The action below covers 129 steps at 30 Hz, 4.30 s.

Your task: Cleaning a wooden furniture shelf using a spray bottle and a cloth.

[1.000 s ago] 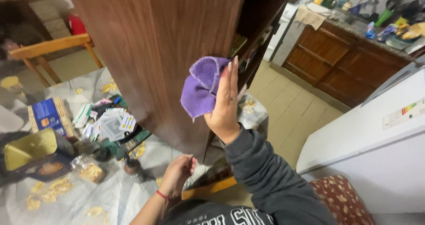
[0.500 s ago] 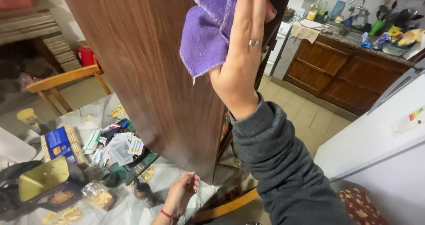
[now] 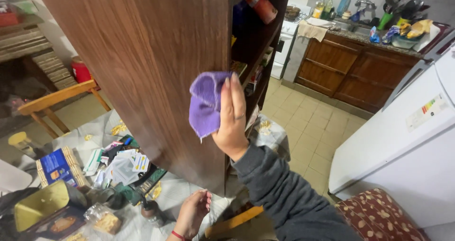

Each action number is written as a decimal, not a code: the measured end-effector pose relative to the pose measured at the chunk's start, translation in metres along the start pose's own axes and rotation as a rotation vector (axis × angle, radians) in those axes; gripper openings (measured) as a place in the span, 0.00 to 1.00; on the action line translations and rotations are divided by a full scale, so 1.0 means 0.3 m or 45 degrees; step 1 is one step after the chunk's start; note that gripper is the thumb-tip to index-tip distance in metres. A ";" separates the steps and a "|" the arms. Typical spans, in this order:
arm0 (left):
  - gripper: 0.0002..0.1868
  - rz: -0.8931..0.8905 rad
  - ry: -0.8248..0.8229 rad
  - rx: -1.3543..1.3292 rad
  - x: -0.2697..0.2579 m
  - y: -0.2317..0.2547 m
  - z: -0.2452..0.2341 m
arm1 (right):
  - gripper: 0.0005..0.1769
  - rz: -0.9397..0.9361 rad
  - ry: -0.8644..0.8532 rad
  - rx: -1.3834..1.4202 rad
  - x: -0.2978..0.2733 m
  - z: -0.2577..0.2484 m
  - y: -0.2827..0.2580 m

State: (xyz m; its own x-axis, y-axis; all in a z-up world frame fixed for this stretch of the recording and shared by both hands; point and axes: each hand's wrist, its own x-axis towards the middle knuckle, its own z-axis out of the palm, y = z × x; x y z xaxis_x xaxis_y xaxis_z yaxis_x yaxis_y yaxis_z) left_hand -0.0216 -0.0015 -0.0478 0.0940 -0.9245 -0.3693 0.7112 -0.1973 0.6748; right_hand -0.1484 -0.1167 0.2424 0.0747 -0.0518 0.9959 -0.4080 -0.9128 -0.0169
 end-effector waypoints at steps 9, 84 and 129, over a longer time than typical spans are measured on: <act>0.10 -0.017 0.104 0.012 -0.037 -0.150 -0.010 | 0.38 0.062 -0.179 0.063 -0.430 0.020 0.048; 0.07 -0.127 -0.062 -0.207 -0.056 0.093 -0.300 | 0.36 -1.122 -1.918 -0.871 -1.133 0.320 -0.038; 0.08 0.391 0.179 -0.180 -0.051 0.424 -0.660 | 0.34 -1.040 -1.919 -0.688 -1.344 0.798 -0.055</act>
State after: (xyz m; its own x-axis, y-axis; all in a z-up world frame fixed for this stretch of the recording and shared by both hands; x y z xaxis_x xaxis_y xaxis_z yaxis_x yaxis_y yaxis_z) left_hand 0.2053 0.0520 -0.0828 0.4058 -0.8780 -0.2538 0.7232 0.1387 0.6766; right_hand 0.0461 -0.1779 -0.1802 0.9419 -0.2703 -0.1995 -0.0451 -0.6903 0.7221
